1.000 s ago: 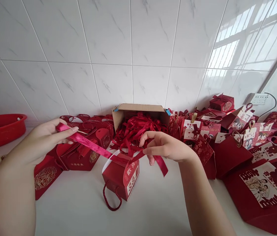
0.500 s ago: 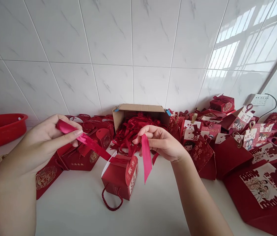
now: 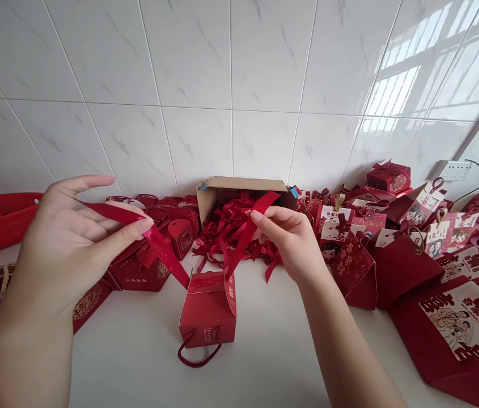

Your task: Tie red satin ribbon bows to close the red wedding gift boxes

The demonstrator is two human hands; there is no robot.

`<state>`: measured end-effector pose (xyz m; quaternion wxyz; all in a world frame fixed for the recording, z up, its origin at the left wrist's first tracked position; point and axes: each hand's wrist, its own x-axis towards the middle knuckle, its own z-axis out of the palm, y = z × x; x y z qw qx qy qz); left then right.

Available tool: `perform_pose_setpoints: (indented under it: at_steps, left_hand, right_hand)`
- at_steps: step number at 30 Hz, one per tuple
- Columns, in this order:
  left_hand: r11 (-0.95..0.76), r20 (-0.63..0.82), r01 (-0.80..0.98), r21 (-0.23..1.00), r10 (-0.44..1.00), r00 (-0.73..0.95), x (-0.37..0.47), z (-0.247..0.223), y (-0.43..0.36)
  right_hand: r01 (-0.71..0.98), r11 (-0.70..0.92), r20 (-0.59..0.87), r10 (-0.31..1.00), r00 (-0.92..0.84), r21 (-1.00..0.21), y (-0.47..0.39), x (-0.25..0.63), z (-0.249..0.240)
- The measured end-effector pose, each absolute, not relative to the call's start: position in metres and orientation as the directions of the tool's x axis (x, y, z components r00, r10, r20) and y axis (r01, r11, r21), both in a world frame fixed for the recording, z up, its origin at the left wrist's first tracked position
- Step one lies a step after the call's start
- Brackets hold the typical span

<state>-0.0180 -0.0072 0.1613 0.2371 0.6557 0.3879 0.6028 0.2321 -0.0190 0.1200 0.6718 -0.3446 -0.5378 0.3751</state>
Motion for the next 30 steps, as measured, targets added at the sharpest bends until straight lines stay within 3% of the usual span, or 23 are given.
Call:
perform_pose_setpoints:
  at_steps: [4, 10, 19, 30]
  left_hand:
    - [-0.58, 0.606, 0.217, 0.785, 0.791, -0.082, -0.01, 0.162, -0.009]
    - [-0.671, 0.675, 0.12, 0.732, 0.737, 0.001, -0.01, 0.154, 0.0]
    - [-0.774, 0.852, 0.364, 0.518, 0.506, -0.136, -0.013, 0.149, 0.0]
    - [-0.83, 0.884, 0.307, 0.466, 0.45, -0.125, -0.007, 0.14, 0.007]
  right_hand:
    - [-0.052, 0.558, 0.535, 0.816, 0.22, -0.828, -0.021, 0.226, 0.12]
    - [-0.016, 0.571, 0.561, 0.811, 0.165, -0.821, -0.021, 0.214, 0.116]
    - [0.006, 0.636, 0.621, 0.752, 0.219, -0.772, -0.022, 0.213, 0.115]
    - [0.005, 0.644, 0.623, 0.737, 0.263, -0.765, -0.025, 0.215, 0.117]
